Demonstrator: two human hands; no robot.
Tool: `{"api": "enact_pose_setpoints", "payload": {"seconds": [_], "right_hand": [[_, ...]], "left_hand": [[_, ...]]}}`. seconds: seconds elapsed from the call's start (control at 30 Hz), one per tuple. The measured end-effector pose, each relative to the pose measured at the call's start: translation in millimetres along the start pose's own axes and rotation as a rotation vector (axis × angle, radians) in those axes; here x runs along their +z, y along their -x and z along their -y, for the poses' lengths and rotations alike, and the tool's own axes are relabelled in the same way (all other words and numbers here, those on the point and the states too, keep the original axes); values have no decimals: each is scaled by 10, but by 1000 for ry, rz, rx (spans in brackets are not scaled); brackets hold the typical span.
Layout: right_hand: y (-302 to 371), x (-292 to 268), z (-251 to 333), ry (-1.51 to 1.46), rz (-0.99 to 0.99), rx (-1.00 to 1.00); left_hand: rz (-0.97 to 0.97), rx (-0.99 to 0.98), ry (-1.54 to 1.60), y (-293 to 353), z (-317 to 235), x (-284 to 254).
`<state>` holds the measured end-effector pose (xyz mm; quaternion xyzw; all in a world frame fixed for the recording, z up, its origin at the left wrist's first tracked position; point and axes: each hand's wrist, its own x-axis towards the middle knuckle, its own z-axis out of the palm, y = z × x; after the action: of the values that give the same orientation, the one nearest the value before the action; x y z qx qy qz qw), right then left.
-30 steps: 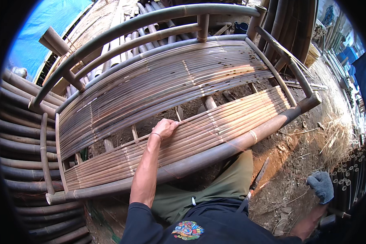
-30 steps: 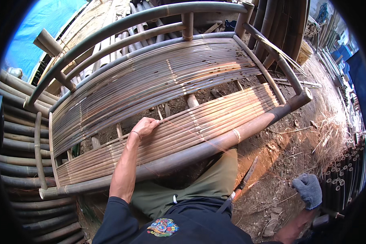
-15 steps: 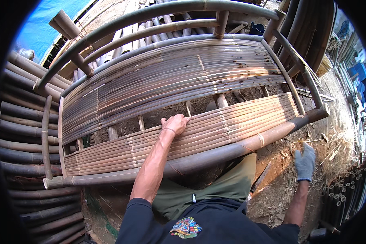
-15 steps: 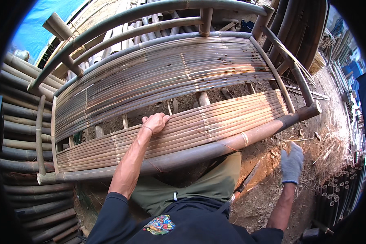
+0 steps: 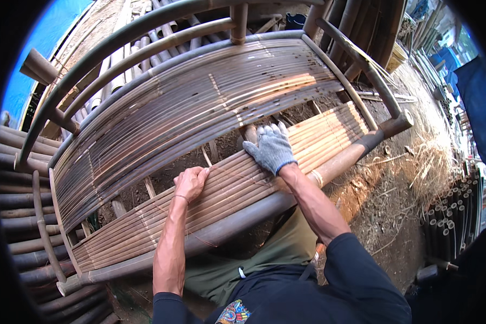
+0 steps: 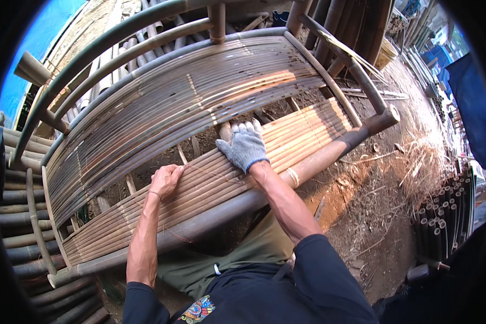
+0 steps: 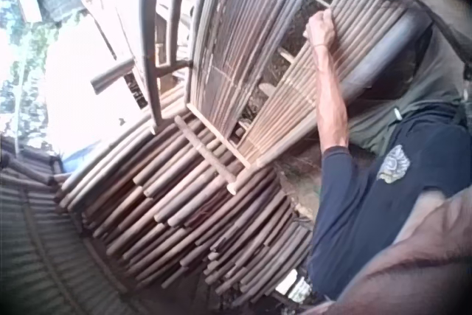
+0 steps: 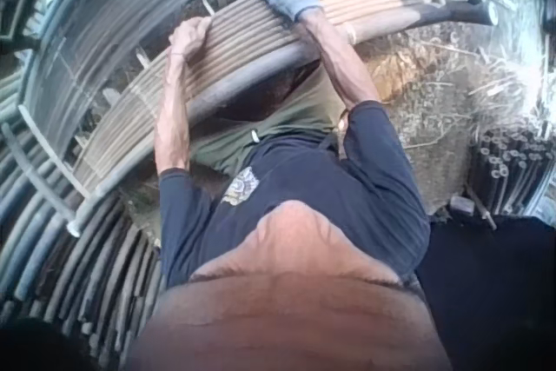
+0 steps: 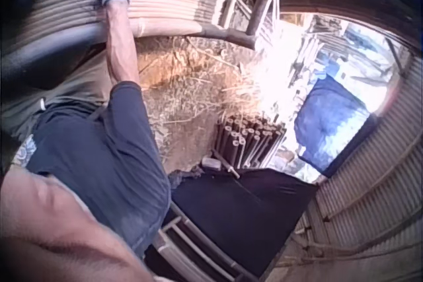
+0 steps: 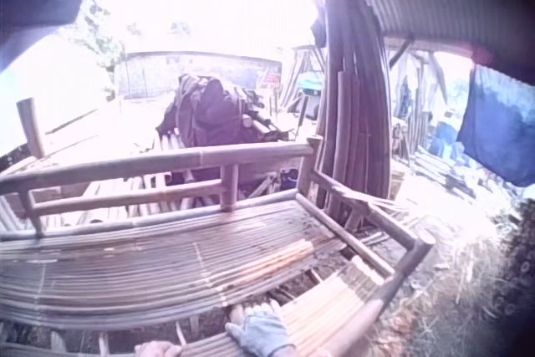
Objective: The person uses a knife to cut a thin bamboo strip and then weaves it into a bamboo frame. They use a hammer to tap the strip into place and continue weaving it through the existing structure.
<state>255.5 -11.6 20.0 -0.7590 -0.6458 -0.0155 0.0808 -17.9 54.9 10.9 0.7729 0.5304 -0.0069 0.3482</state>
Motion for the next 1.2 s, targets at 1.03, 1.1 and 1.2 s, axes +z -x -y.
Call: {"api": "enact_pose_setpoints", "payload": {"seconds": [1.03,1.1,1.2], "right_hand": [[-53,-797,925,-668,669,-203],[-167,-920,879,-919,336,-434],[-350,-1107,1079,-1059,44,-405]], "left_hand": [[129,-63,79,-36,87,-68],[74,-24,105,-89,62,10],[48,-4,81,-25,31,-48]]}}
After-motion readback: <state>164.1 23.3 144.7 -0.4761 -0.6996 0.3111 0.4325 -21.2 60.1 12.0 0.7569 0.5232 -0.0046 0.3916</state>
